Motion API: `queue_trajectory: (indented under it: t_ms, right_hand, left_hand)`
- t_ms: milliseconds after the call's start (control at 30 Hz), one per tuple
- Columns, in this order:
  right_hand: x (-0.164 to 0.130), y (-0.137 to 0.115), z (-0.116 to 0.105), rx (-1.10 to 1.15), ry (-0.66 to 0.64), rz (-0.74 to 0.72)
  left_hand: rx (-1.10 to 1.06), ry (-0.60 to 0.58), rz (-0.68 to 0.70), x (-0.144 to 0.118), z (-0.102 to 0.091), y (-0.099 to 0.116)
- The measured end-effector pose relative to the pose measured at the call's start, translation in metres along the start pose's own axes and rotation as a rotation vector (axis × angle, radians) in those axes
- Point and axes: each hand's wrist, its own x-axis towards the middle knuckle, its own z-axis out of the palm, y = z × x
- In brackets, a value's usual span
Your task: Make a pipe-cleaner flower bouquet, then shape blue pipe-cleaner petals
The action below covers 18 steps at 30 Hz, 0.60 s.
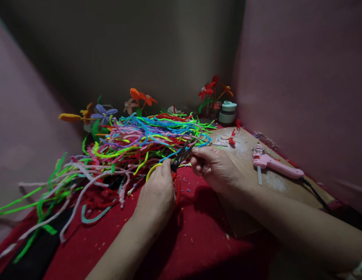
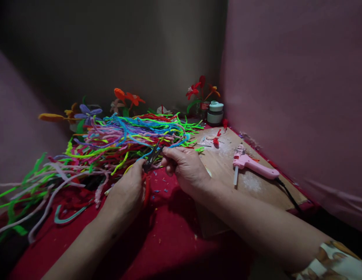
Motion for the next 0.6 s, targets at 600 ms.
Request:
queue_trajectory:
  t_ms: [600]
  right_hand:
    - [0.0003, -0.0016, 0.0007, -0.170, 0.011, -0.054]
  left_hand:
    - [0.097, -0.112, -0.051, -0.0002, -0.0078, 0.0052]
